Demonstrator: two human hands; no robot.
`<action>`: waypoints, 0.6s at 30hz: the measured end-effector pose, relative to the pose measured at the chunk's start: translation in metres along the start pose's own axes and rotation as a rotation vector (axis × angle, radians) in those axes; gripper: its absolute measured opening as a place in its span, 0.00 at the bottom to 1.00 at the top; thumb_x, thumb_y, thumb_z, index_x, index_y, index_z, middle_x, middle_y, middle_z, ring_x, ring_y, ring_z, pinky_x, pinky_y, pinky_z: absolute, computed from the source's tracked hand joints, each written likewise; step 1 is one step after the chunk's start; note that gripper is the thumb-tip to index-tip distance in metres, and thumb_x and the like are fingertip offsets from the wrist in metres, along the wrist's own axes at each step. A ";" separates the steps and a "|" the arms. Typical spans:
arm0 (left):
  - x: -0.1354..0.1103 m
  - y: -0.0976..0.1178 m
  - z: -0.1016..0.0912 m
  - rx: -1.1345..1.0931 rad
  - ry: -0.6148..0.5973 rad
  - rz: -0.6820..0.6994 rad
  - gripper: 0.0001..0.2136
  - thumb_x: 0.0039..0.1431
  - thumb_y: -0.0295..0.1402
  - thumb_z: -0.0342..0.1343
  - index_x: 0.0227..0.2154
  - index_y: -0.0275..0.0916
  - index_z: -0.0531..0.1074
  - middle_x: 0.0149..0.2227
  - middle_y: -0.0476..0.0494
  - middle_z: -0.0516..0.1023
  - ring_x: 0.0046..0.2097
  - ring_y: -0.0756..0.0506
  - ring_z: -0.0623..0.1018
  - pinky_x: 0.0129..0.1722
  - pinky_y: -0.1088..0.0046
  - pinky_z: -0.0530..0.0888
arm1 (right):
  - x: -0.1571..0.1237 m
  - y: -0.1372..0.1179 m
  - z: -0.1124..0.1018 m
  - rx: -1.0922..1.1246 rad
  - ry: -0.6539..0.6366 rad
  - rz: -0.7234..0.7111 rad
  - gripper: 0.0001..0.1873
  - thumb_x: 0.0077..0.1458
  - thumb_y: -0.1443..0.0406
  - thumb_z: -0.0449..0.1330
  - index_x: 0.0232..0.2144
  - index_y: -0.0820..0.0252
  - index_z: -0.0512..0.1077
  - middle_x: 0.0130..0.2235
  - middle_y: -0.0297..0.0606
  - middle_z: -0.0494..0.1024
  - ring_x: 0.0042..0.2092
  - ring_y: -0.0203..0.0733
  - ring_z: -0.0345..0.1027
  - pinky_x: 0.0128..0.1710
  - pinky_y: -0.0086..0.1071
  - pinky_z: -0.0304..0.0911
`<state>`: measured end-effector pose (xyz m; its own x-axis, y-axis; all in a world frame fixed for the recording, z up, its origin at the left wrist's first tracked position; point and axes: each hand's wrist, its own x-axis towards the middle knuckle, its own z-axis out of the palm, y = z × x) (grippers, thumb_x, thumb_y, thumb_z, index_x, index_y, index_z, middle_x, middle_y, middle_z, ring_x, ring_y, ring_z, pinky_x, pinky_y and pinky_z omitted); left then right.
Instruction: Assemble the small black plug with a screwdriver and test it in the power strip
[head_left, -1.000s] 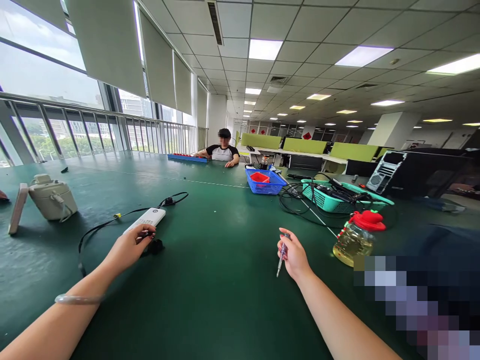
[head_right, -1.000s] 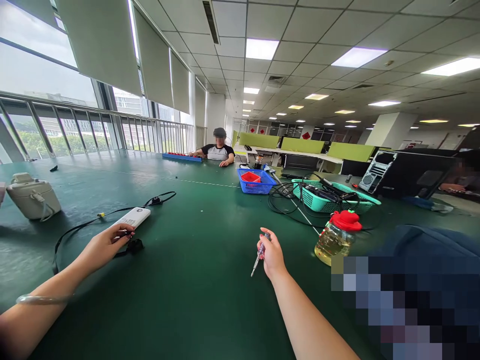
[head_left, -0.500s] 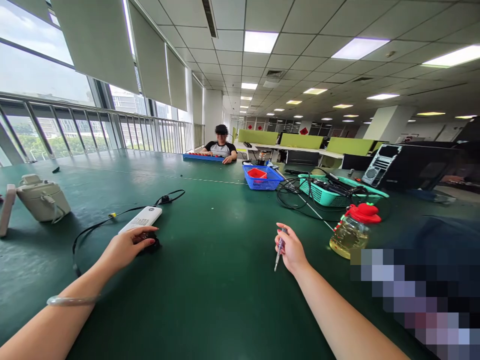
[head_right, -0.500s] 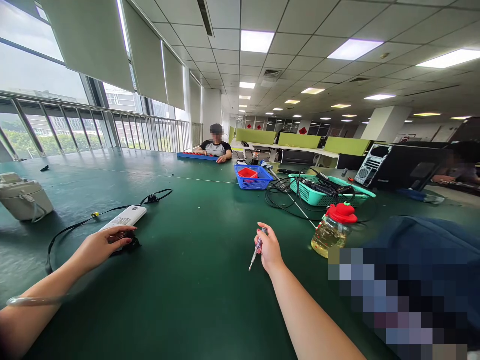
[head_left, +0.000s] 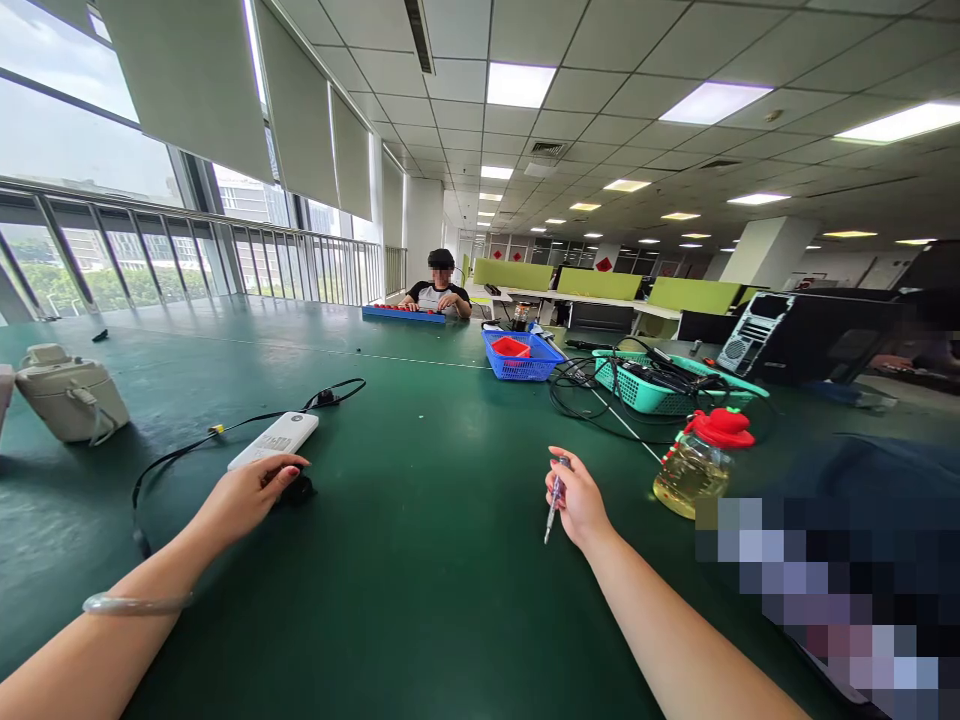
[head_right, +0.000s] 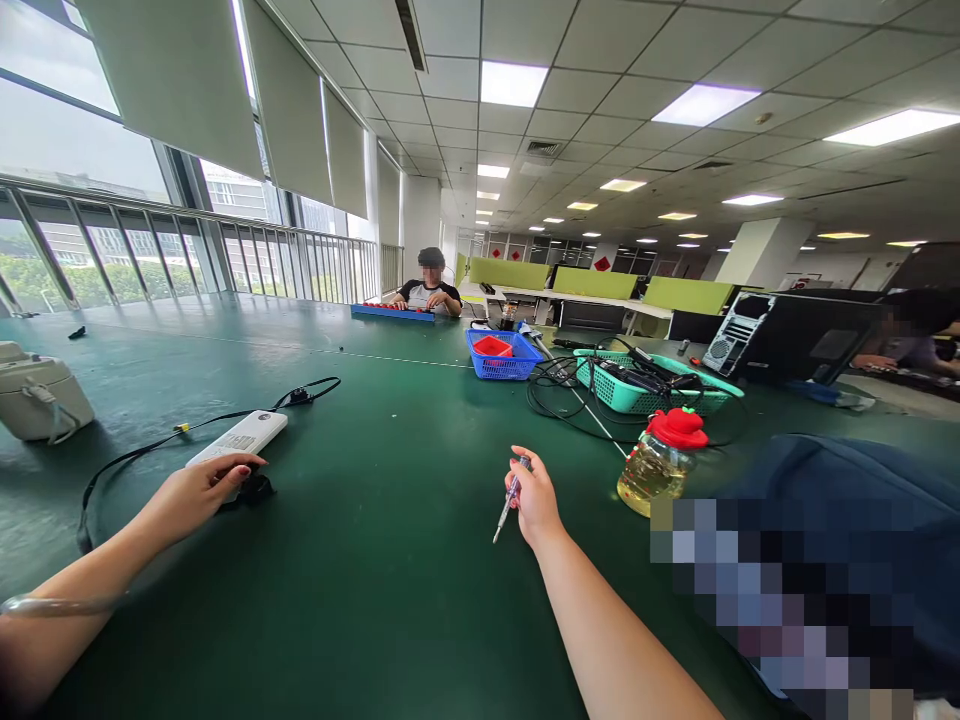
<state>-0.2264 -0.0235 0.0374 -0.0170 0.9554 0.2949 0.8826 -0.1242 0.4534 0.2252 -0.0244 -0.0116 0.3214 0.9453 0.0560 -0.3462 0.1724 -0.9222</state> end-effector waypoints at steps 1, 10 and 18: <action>0.000 0.001 -0.001 0.002 0.009 -0.007 0.25 0.52 0.52 0.43 0.37 0.41 0.78 0.26 0.44 0.77 0.25 0.43 0.72 0.27 0.68 0.68 | 0.000 0.000 0.000 -0.001 0.001 0.003 0.21 0.40 0.58 0.67 0.38 0.55 0.69 0.17 0.24 0.64 0.17 0.29 0.48 0.17 0.24 0.45; -0.004 0.006 -0.001 0.062 0.082 -0.139 0.23 0.51 0.56 0.44 0.27 0.42 0.72 0.24 0.47 0.76 0.27 0.44 0.73 0.26 0.73 0.65 | 0.001 0.001 0.000 -0.005 -0.002 -0.001 0.22 0.39 0.57 0.68 0.38 0.55 0.69 0.17 0.24 0.63 0.17 0.29 0.49 0.16 0.24 0.45; -0.002 0.002 0.004 0.015 0.189 -0.105 0.22 0.50 0.54 0.47 0.31 0.45 0.78 0.31 0.47 0.81 0.29 0.44 0.76 0.26 0.73 0.67 | 0.001 0.001 0.000 -0.004 0.003 0.006 0.21 0.40 0.58 0.67 0.39 0.55 0.69 0.17 0.23 0.63 0.17 0.29 0.49 0.17 0.24 0.44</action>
<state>-0.2229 -0.0242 0.0337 -0.1961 0.8953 0.3999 0.8782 -0.0211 0.4779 0.2250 -0.0234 -0.0121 0.3222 0.9454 0.0487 -0.3447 0.1651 -0.9241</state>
